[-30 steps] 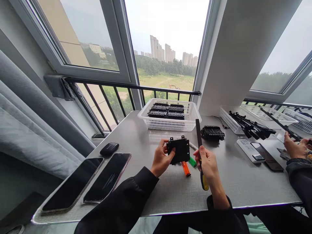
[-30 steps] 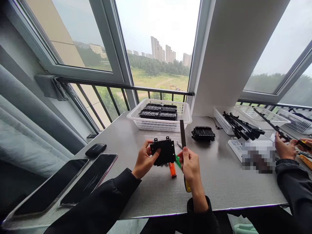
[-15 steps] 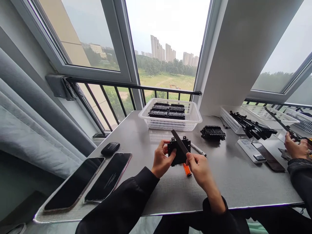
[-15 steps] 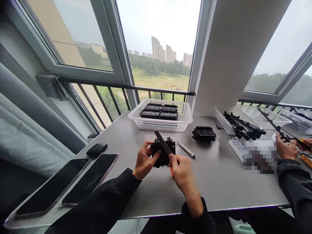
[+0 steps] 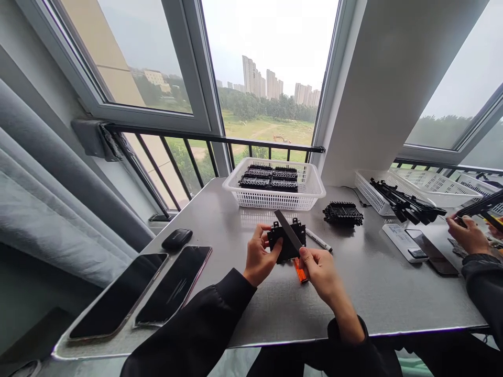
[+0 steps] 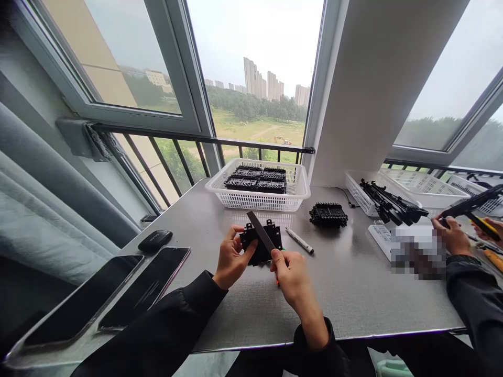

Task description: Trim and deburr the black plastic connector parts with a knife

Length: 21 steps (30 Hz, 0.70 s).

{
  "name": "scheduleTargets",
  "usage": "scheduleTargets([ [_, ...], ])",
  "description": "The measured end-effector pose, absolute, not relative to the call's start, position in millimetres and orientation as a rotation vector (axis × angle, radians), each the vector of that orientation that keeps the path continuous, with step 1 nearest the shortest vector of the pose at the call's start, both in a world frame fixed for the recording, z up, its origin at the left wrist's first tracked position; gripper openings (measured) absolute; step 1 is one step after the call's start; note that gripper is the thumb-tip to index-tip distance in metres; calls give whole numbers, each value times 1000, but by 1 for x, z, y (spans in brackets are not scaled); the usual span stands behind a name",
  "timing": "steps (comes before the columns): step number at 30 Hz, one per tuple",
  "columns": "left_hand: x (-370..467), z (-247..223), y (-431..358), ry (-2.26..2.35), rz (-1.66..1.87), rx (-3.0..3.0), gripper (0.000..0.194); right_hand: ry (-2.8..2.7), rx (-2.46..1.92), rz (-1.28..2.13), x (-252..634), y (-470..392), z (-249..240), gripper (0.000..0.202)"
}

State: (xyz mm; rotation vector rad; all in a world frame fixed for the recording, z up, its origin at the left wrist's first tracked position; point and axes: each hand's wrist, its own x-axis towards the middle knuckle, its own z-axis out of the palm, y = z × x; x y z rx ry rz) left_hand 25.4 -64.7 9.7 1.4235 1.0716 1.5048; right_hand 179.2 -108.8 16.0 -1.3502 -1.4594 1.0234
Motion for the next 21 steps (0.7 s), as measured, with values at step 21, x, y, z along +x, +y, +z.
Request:
scheduleTargets([
  [21, 22, 6, -54, 1041, 1581, 1269, 37, -1140, -1283, 1054, 197, -115, 32, 56],
])
